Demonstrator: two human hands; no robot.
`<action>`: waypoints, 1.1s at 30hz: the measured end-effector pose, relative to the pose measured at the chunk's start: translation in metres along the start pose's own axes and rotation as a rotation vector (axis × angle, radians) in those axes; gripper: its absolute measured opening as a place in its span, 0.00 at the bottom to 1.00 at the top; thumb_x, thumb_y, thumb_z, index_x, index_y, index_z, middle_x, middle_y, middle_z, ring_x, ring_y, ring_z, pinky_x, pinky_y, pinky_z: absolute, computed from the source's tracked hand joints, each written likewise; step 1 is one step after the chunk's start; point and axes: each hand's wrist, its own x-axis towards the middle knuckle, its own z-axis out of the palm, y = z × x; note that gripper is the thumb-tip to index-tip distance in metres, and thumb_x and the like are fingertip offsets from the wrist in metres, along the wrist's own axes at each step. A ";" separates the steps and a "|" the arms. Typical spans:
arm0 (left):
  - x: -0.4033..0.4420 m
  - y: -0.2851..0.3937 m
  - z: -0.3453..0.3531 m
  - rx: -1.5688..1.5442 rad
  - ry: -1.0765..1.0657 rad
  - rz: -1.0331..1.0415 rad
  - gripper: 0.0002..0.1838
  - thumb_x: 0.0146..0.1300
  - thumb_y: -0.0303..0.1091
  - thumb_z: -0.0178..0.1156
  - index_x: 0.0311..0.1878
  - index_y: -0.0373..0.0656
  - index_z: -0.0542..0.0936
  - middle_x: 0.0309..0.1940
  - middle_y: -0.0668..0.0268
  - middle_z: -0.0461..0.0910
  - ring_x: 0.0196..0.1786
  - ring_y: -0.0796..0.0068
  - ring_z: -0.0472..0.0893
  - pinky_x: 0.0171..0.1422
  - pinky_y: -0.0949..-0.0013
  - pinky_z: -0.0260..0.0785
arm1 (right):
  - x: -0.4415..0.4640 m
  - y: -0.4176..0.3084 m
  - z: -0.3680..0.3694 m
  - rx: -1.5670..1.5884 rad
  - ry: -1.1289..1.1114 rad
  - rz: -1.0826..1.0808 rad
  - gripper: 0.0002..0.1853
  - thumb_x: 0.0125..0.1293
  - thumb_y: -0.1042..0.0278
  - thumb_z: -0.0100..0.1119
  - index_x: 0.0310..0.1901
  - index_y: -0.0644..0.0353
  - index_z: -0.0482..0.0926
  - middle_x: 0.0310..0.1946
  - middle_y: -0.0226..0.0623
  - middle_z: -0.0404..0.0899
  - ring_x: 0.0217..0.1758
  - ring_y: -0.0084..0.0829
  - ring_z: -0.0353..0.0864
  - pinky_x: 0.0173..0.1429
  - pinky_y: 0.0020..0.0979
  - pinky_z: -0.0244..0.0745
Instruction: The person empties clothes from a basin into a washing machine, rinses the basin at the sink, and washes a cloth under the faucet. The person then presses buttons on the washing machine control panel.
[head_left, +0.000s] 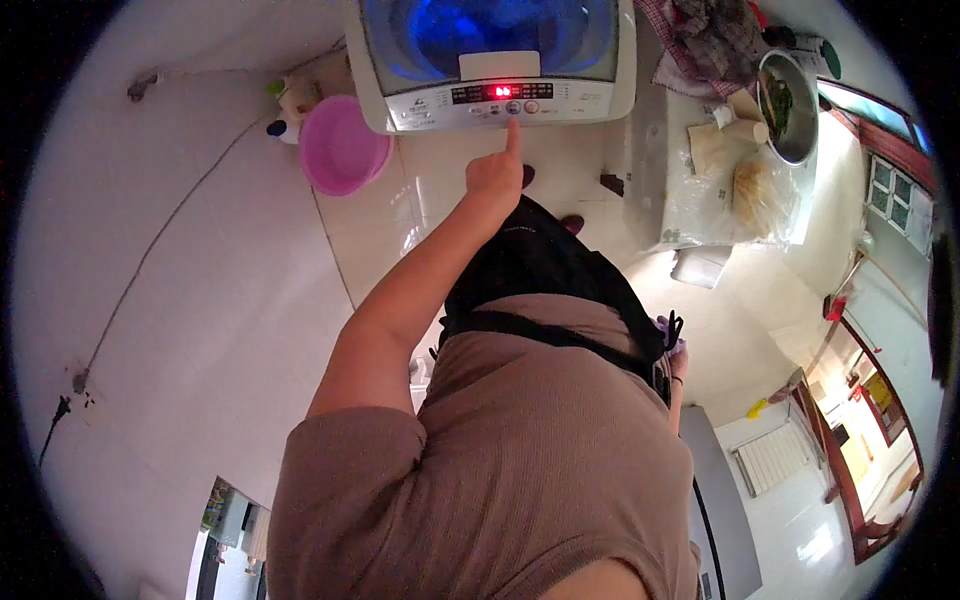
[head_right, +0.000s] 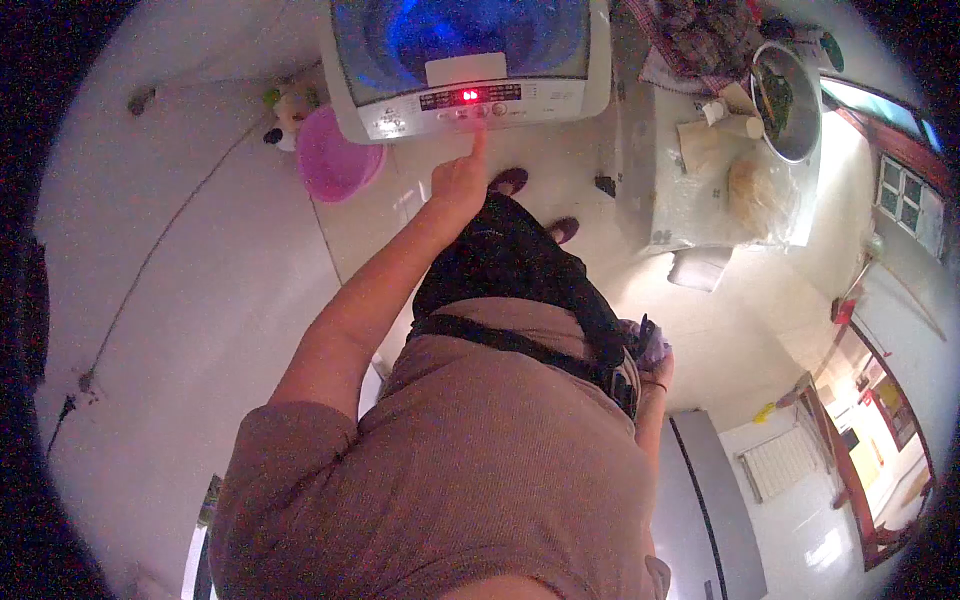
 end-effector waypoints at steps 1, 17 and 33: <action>0.000 -0.001 0.001 -0.012 0.015 0.008 0.37 0.52 0.31 0.47 0.65 0.39 0.44 0.26 0.57 0.78 0.28 0.61 0.79 0.33 0.61 0.68 | -0.002 -0.001 0.003 -0.012 0.027 0.001 0.18 0.64 0.63 0.35 0.45 0.69 0.70 0.40 0.46 0.74 0.41 0.40 0.75 0.50 0.39 0.70; 0.003 -0.016 -0.004 -0.018 0.049 0.015 0.41 0.50 0.30 0.51 0.65 0.38 0.41 0.26 0.57 0.78 0.29 0.62 0.79 0.33 0.62 0.70 | 0.011 0.010 -0.021 0.068 -0.135 0.047 0.22 0.61 0.57 0.34 0.46 0.65 0.71 0.43 0.45 0.74 0.45 0.43 0.73 0.52 0.41 0.68; 0.006 -0.038 -0.022 0.024 0.042 -0.153 0.35 0.56 0.29 0.43 0.65 0.40 0.39 0.30 0.51 0.77 0.33 0.56 0.78 0.38 0.58 0.68 | 0.014 0.036 -0.030 0.157 -0.087 0.105 0.18 0.60 0.57 0.39 0.40 0.61 0.74 0.35 0.41 0.77 0.36 0.38 0.76 0.41 0.36 0.74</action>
